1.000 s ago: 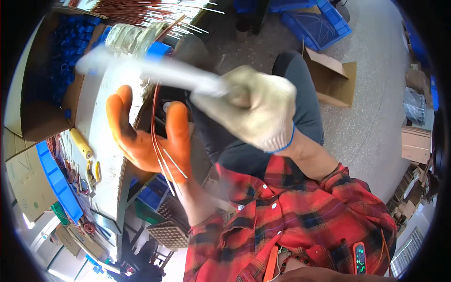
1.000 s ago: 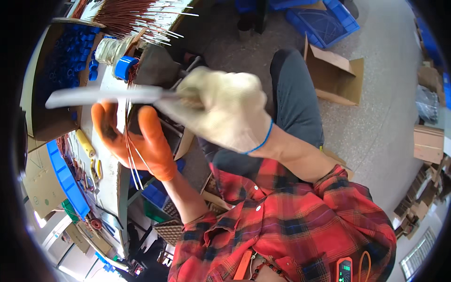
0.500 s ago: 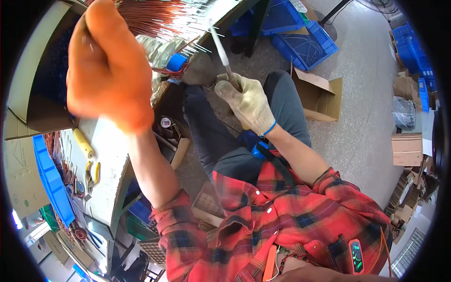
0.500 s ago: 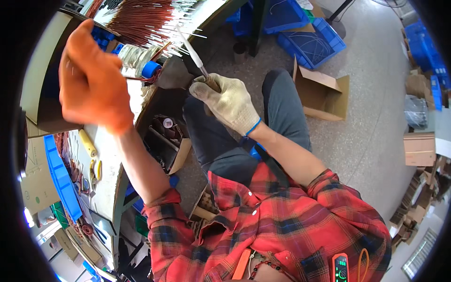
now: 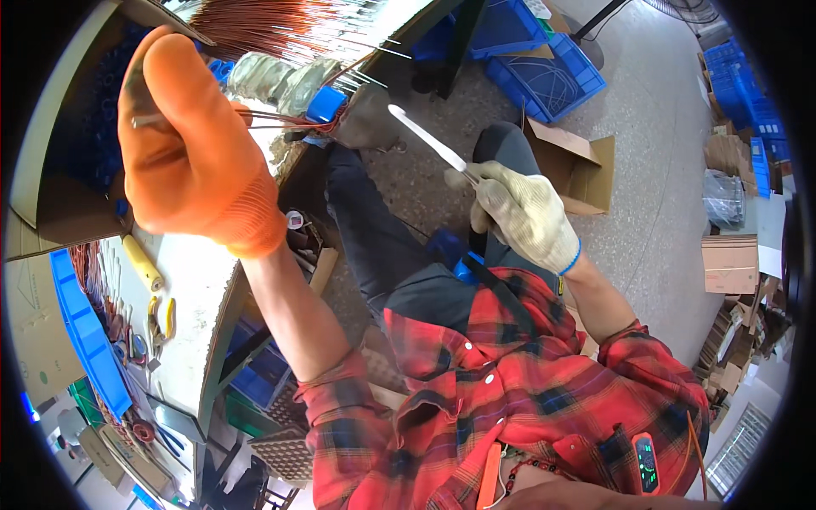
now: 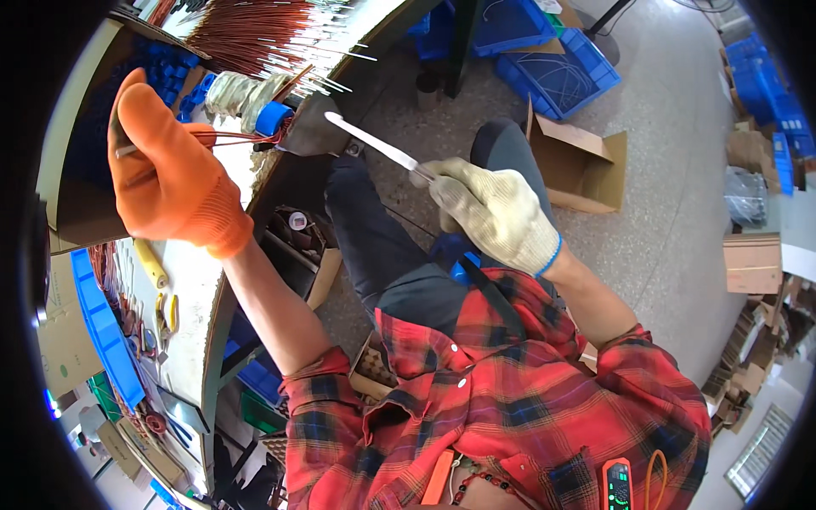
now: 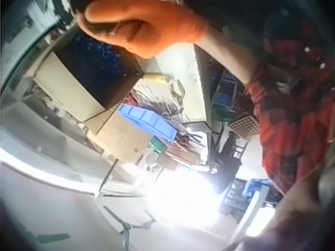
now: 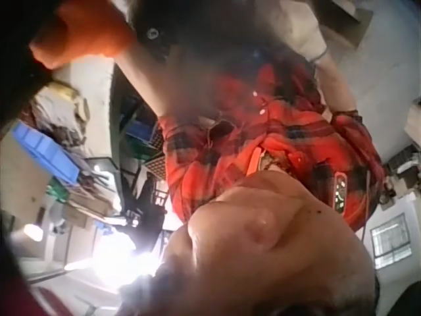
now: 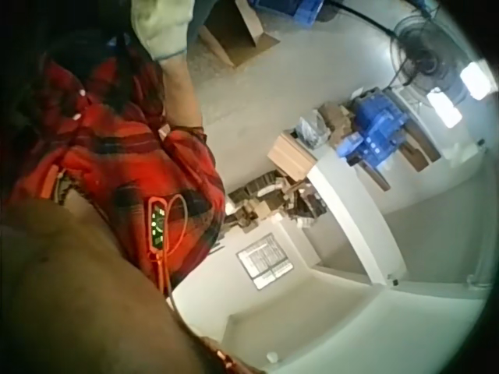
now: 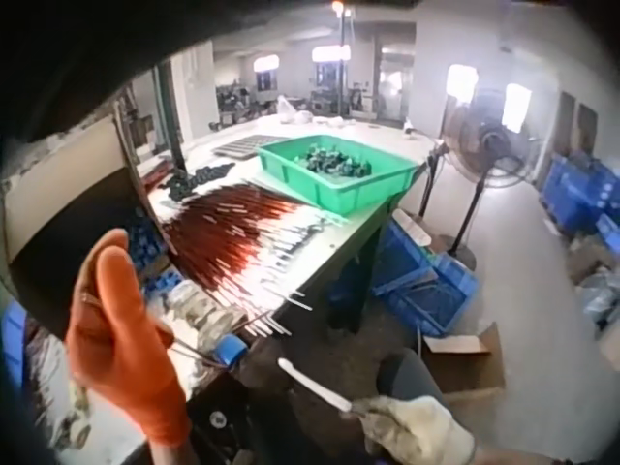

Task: The recorder is assembling electrical wires by attaching blue connectors to red wire strands on a workbench.

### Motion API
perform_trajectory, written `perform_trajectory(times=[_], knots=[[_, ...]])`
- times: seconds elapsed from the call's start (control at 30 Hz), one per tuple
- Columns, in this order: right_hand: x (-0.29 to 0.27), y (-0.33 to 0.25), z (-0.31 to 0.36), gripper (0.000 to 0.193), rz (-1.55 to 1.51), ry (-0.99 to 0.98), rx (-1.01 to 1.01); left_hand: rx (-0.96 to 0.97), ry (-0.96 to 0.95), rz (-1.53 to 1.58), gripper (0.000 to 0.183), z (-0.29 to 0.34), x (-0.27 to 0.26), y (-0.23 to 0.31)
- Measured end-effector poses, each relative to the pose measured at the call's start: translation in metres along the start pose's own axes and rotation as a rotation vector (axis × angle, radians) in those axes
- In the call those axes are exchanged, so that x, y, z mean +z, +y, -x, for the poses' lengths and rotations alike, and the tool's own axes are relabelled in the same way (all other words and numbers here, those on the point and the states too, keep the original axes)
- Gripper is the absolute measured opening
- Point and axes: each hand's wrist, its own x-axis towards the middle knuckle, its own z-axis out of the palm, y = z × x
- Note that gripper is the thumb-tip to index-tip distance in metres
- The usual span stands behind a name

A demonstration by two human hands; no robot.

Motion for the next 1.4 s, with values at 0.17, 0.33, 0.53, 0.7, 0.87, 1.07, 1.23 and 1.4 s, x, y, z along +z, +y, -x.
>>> perform_trajectory(times=[0.17, 0.33, 0.53, 0.7, 0.87, 1.07, 1.23, 1.4], knots=[[0.002, 0.015, 0.007, 0.046, -0.007, 0.013, 0.110, 0.189, 0.072, -0.184, 0.050, 0.017, -0.027, 0.001], [0.004, 0.010, 0.007, 0.044, -0.085, 0.005, 0.174, 0.424, -0.189, -0.152, 0.045, -0.015, -0.012, 0.018], [-0.004, -0.012, 0.005, 0.030, 0.118, 0.024, 0.175, 0.170, -0.224, 0.054, 0.045, -0.024, -0.001, -0.013], [-0.015, -0.022, -0.004, 0.025, 0.434, 0.084, -0.035, 0.226, -0.272, 0.085, 0.042, -0.026, 0.001, -0.017], [0.006, -0.081, -0.019, 0.020, 0.943, 0.127, -0.231, -0.049, -0.234, 0.112, 0.045, -0.027, 0.023, -0.012], [0.015, -0.073, -0.037, 0.022, 0.796, 0.202, -0.196, -0.126, -0.412, 0.343, 0.047, -0.024, 0.029, -0.026], [0.006, -0.059, -0.036, 0.030, 0.921, 0.109, -0.343, 0.063, -0.242, 0.273, 0.043, -0.012, 0.037, -0.014], [0.008, -0.051, 0.027, 0.027, -0.069, -0.161, 0.619, 0.107, -0.249, 0.224, 0.041, -0.015, 0.028, -0.016]])
